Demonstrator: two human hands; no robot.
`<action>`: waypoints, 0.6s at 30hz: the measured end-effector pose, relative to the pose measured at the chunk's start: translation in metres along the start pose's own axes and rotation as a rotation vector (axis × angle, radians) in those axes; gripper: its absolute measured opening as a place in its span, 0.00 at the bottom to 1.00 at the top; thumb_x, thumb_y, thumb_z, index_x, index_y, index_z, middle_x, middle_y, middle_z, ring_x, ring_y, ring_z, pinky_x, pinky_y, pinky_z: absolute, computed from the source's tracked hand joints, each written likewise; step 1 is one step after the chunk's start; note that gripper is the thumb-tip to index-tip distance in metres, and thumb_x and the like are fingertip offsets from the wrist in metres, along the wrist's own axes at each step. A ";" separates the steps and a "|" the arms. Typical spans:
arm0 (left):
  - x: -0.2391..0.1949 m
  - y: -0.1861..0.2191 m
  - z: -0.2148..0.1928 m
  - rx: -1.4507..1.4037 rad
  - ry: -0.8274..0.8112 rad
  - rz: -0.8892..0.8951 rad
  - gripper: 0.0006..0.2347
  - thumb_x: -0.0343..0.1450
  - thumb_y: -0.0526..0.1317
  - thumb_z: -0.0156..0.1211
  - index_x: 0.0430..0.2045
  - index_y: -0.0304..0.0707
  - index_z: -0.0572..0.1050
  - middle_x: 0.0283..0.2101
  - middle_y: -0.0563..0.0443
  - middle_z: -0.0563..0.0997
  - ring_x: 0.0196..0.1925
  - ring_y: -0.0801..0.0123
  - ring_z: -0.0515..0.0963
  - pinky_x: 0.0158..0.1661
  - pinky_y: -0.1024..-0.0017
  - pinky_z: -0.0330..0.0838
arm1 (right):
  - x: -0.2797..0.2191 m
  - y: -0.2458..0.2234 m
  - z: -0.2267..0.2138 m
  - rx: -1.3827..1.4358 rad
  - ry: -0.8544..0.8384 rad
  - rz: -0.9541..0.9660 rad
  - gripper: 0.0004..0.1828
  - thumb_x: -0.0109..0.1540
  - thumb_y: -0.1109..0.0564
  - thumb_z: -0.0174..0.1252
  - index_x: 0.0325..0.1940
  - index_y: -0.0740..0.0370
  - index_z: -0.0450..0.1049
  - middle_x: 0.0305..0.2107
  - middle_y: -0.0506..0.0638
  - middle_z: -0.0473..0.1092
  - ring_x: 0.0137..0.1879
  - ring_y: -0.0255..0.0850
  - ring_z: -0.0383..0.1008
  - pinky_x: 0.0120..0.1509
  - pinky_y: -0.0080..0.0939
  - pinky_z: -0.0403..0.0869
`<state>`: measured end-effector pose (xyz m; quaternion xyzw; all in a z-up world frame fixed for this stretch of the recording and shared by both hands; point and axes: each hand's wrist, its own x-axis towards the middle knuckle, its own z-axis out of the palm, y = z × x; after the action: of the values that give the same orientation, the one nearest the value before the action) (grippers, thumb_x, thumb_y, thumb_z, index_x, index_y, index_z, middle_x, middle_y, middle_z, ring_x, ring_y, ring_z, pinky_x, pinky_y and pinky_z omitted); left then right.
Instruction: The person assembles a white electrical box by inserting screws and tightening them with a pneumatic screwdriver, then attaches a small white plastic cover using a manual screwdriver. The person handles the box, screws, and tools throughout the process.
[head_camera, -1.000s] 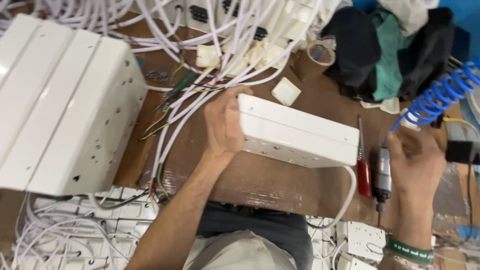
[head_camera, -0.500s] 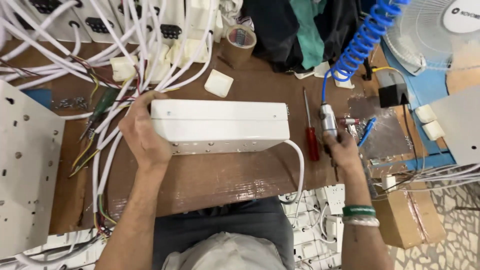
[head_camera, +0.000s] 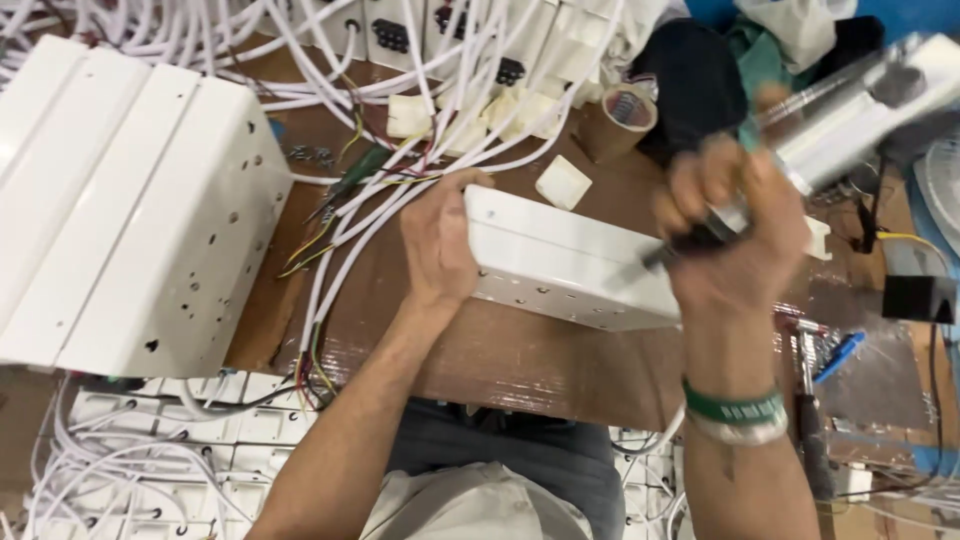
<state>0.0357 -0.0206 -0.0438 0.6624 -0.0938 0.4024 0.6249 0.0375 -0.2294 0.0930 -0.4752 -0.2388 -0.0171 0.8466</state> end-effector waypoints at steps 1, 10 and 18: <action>0.001 0.003 -0.001 0.004 0.006 0.001 0.26 0.77 0.52 0.31 0.40 0.30 0.78 0.24 0.47 0.78 0.22 0.68 0.70 0.25 0.68 0.63 | 0.014 0.013 0.009 0.002 -0.006 0.003 0.26 0.66 0.54 0.62 0.67 0.50 0.64 0.24 0.36 0.61 0.28 0.28 0.60 0.30 0.29 0.60; 0.007 0.026 -0.010 -0.044 -0.004 -0.053 0.20 0.76 0.45 0.38 0.40 0.25 0.76 0.33 0.41 0.82 0.29 0.62 0.77 0.34 0.67 0.70 | 0.067 0.078 0.061 -0.078 -0.068 -0.013 0.20 0.68 0.60 0.53 0.65 0.63 0.67 0.20 0.48 0.61 0.24 0.38 0.62 0.28 0.36 0.62; 0.009 0.031 -0.012 -0.033 -0.015 -0.050 0.19 0.75 0.43 0.37 0.41 0.24 0.75 0.39 0.37 0.84 0.34 0.54 0.82 0.39 0.63 0.73 | 0.069 0.075 0.070 -0.100 -0.009 0.019 0.12 0.62 0.53 0.58 0.26 0.59 0.69 0.16 0.46 0.61 0.22 0.36 0.62 0.25 0.35 0.64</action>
<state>0.0175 -0.0129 -0.0156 0.6571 -0.0888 0.3801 0.6449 0.0908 -0.1175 0.0930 -0.5194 -0.2371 -0.0187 0.8208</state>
